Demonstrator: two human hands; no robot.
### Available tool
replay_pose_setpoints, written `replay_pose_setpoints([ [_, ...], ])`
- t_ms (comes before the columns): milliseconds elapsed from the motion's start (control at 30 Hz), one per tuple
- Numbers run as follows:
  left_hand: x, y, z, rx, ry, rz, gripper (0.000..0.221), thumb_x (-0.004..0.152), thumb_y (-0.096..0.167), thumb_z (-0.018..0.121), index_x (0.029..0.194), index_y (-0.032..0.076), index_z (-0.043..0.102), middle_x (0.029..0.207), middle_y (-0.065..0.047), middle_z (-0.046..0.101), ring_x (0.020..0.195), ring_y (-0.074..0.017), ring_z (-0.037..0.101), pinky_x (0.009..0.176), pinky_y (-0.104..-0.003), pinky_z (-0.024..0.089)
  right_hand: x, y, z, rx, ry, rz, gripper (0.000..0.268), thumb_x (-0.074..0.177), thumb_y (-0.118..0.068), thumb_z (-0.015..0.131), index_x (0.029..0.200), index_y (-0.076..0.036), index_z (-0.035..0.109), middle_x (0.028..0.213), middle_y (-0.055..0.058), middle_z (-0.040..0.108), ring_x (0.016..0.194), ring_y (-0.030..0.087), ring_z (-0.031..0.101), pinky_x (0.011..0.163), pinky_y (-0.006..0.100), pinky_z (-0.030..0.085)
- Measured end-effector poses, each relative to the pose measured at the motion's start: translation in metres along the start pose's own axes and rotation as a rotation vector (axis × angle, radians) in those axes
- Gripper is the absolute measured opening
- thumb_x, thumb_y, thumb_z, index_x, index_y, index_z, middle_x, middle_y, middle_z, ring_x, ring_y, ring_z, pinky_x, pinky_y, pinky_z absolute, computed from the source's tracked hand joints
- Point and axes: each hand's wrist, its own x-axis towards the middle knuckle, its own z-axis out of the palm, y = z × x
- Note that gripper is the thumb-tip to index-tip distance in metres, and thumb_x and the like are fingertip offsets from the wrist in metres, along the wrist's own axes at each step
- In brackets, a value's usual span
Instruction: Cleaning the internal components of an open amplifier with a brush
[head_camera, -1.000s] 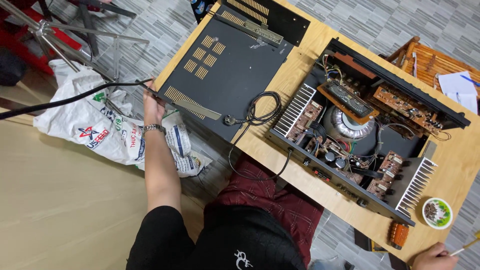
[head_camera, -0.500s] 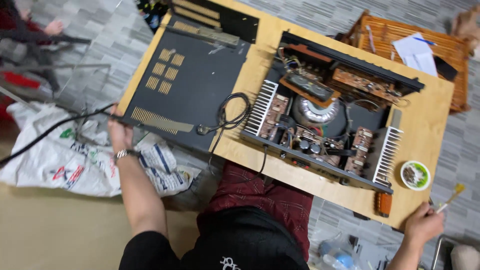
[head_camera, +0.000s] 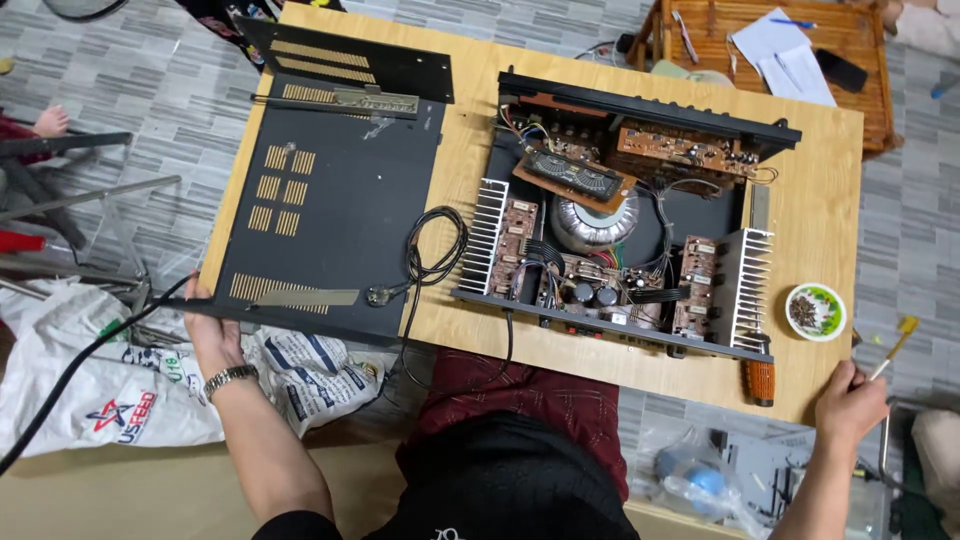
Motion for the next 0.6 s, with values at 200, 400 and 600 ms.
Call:
replay_pose_setpoints([
  [200, -0.001, 0.0, -0.001, 0.034, -0.034, 0.015, 0.034, 0.102, 0.013, 0.062, 0.136, 0.014, 0.059, 0.125, -0.01, 0.073, 0.099, -0.0134, 0.075, 0.087, -0.025, 0.068, -0.002, 0.004, 0.003, 0.012, 0.016, -0.043, 0.046, 0.128, -0.028, 0.062, 0.094, 0.003, 0.054, 0.088, 0.028, 0.066, 0.085, 0.059, 0.06, 0.078, 0.059, 0.043],
  [400, -0.018, 0.001, 0.007, 0.125, -0.038, 0.034, 0.031, 0.105, 0.025, 0.054, 0.134, 0.017, 0.053, 0.13, -0.008, 0.068, 0.108, -0.013, 0.072, 0.092, -0.024, 0.064, -0.003, 0.005, 0.006, -0.002, -0.014, -0.039, 0.046, 0.13, -0.027, 0.059, 0.097, 0.005, 0.059, 0.09, 0.029, 0.069, 0.085, 0.059, 0.063, 0.075, 0.059, 0.045],
  [600, -0.042, -0.009, -0.009, 0.182, 0.067, 0.001, 0.054, 0.105, 0.041, 0.042, 0.152, 0.016, 0.031, 0.142, -0.01, 0.061, 0.119, -0.015, 0.068, 0.092, -0.024, 0.059, -0.009, -0.017, -0.021, 0.013, -0.098, 0.004, 0.044, 0.122, -0.032, 0.058, 0.097, 0.004, 0.056, 0.093, 0.033, 0.067, 0.086, 0.062, 0.06, 0.077, 0.065, 0.044],
])
